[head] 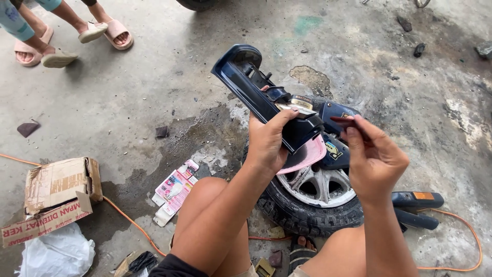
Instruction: Hand-sanding a black plastic vehicle component to prepare the surface.
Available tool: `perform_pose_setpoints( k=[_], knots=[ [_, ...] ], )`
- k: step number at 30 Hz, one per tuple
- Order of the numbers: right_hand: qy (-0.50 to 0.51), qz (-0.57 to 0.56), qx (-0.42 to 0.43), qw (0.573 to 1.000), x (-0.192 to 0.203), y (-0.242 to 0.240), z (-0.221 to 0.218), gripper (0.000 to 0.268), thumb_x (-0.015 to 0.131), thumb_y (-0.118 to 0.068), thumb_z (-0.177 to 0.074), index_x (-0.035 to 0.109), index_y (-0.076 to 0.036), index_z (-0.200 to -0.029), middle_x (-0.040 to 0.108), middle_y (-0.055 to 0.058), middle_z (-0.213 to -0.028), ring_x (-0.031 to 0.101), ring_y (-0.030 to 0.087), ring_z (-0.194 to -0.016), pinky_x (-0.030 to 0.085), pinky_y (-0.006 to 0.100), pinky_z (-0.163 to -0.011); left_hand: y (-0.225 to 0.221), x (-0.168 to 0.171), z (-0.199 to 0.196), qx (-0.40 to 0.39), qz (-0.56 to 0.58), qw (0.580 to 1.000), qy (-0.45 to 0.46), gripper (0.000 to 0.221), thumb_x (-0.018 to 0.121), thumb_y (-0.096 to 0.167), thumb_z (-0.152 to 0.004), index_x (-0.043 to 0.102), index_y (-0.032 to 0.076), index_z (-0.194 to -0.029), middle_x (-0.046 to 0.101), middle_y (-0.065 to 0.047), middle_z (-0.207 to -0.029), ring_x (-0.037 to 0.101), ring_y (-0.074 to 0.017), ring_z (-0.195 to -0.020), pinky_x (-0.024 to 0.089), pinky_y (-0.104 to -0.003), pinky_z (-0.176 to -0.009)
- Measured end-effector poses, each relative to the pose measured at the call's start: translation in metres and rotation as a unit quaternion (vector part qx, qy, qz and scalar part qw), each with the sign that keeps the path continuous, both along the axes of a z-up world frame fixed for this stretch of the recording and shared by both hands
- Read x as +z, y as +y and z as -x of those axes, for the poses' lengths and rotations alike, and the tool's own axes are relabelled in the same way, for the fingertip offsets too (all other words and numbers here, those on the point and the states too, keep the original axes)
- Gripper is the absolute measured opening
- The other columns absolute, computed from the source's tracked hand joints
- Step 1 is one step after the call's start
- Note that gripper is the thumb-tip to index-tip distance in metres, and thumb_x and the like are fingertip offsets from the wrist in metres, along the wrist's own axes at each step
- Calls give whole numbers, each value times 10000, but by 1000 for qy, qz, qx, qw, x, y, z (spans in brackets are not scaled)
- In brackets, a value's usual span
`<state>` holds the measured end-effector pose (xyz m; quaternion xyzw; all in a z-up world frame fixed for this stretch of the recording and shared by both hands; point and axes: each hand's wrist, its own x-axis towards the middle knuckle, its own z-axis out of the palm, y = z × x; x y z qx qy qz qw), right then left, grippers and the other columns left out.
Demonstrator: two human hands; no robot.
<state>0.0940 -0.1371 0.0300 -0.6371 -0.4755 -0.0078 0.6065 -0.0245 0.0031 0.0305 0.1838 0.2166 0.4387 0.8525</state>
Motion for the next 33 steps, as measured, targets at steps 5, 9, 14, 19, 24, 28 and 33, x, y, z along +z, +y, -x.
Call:
perform_pose_setpoints(
  k=[5,9,14,19,24,28,33],
  knots=[
    [-196,-44,-30,979,3,22,14,159,788,131,-929,773,47,-1062,742,262,-1071,736,420,-1036,605,494,-863,0,-3,-16,79,58,995,22,715,825,-71,-658,569,106,-1302,610,-124,-903,694,-284,-767,631,-471,-657],
    [-227,-40,-34,973,6,30,24,170,804,109,-895,802,-21,-1005,742,190,-1039,723,400,-1036,598,486,-907,2,-3,-17,90,58,994,14,721,807,-92,-677,573,128,-1322,616,-113,-933,701,-287,-792,638,-462,-677],
    [-258,-47,-34,964,-5,35,43,213,791,88,-833,810,-93,-943,749,122,-1025,709,385,-1006,579,476,-902,10,-8,-17,116,68,989,56,674,810,-103,-648,584,126,-1241,580,-89,-876,664,-248,-731,620,-452,-635],
    [-247,-49,-31,967,-17,43,34,219,773,90,-829,821,-82,-957,758,122,-1021,716,374,-996,584,467,-898,16,-31,-21,140,49,986,77,714,757,-121,-674,582,156,-1309,557,-78,-888,663,-246,-769,626,-443,-681],
    [-238,-12,-11,971,-22,44,30,243,756,47,-818,818,-115,-988,761,112,-1059,705,377,-1031,574,480,-915,23,-44,-28,165,61,979,101,761,760,-124,-637,590,180,-1314,576,-91,-917,630,-217,-788,574,-408,-684],
    [-236,-24,-7,971,-36,50,31,238,756,30,-827,828,-134,-983,763,104,-1050,703,359,-1007,575,459,-923,29,-38,-27,170,58,978,109,701,803,-101,-606,593,125,-1236,600,-100,-883,629,-235,-761,565,-453,-648],
    [-211,-11,-21,977,-22,48,34,234,739,29,-838,814,-107,-1013,755,115,-1061,704,365,-1032,573,467,-933,20,-38,-31,196,40,972,127,808,766,-144,-574,601,157,-1305,585,-84,-904,625,-190,-778,563,-351,-675]
  ],
)
